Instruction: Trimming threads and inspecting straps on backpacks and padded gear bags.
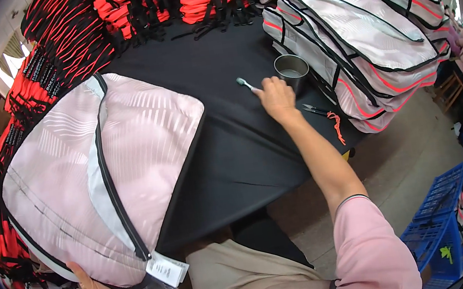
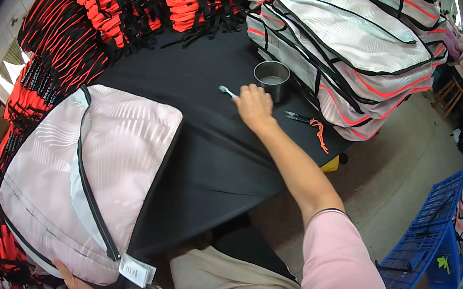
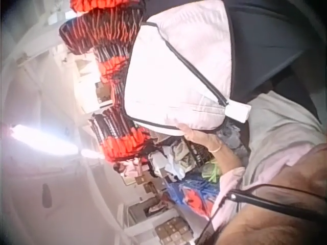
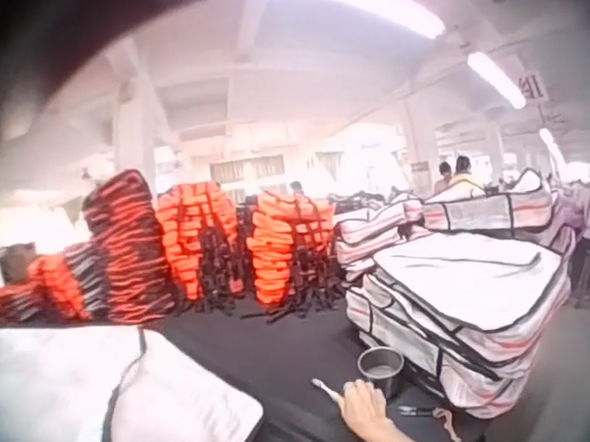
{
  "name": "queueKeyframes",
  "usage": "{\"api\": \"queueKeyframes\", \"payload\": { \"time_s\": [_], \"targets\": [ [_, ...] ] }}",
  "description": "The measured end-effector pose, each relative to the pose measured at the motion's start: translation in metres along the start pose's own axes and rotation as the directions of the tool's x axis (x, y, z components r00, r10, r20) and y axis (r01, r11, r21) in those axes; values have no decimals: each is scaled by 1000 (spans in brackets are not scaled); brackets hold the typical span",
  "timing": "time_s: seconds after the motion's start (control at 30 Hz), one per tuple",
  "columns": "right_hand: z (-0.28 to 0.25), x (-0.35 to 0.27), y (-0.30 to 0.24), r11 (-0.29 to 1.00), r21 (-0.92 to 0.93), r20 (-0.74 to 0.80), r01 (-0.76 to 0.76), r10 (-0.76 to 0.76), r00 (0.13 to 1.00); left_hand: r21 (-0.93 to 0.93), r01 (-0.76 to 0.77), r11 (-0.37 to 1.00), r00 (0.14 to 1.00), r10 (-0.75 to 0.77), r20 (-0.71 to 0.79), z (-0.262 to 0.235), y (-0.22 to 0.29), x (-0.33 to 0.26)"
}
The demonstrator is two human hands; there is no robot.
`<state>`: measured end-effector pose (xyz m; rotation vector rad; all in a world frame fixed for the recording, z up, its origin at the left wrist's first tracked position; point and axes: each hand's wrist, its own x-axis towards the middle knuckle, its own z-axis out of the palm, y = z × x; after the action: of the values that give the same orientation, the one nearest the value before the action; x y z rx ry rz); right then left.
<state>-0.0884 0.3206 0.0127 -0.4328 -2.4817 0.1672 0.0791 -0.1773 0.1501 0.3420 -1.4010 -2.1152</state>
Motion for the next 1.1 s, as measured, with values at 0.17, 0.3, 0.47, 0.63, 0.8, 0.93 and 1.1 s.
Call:
{"api": "queueKeyframes", "payload": {
  "time_s": [0.17,0.3,0.47,0.63,0.8,0.93,1.1],
  "targets": [
    [-55,-49,78,964,-262,148,-41,82,986,40,105,994,992,-107,60,35,-24,-14],
    [-48,-98,125,928,-372,92,-1,38,995,-20,192,981,979,-190,70,72,-57,-58],
    [-65,-121,111,948,-319,67,-6,28,997,122,519,846,796,-530,291,7,-146,-88],
    [-108,-139,98,934,204,118,-293,274,954,801,54,596,620,-649,441,-26,-132,-84],
    [-181,-164,-45,617,740,209,-267,167,964,617,-749,242,150,-845,513,0,-94,-115],
    [-195,-223,-171,520,820,47,240,-478,877,170,-849,500,-116,-490,864,-29,-225,-148],
    [-167,-276,-224,544,767,244,342,-739,628,345,-786,513,-23,-582,813,29,-194,-170]
  ]
}}
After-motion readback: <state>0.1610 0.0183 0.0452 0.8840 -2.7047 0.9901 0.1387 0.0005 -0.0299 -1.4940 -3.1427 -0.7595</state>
